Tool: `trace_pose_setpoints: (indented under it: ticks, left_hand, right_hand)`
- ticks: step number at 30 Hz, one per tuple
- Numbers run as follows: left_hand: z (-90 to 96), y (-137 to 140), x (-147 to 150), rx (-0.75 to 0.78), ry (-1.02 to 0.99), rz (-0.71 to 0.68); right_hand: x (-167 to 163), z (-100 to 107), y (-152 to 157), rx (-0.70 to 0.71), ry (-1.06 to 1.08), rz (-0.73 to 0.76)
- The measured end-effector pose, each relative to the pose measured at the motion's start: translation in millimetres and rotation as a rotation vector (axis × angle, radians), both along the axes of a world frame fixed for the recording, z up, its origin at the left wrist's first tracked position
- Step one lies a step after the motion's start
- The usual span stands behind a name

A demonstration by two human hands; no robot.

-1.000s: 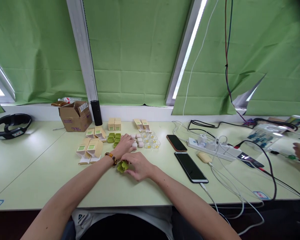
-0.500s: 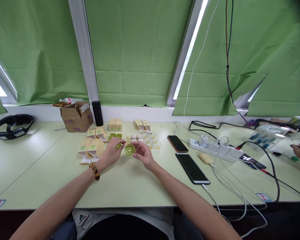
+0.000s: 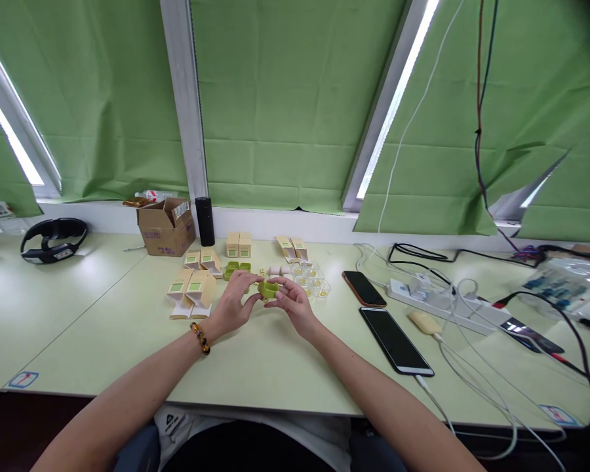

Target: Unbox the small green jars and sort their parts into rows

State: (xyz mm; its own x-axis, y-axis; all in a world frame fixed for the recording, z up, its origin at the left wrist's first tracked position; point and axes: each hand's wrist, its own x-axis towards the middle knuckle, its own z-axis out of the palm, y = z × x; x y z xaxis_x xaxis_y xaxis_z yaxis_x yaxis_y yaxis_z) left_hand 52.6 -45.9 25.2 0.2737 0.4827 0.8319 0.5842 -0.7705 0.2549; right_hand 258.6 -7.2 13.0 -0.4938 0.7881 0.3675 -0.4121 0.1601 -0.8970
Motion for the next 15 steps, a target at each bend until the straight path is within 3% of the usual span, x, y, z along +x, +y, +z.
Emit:
trace_pose_setpoints:
  ticks: [7, 15]
  left_hand:
    - [-2.7, 2.5, -0.5, -0.011, -0.022, 0.02]
    - [-5.6, 5.2, 4.0, -0.234, -0.222, 0.046]
  right_hand:
    - [-5.2, -1.4, -1.0, -0.051, -0.064, -0.063]
    - [-3.3, -1.9, -1.3, -0.05, -0.058, 0.002]
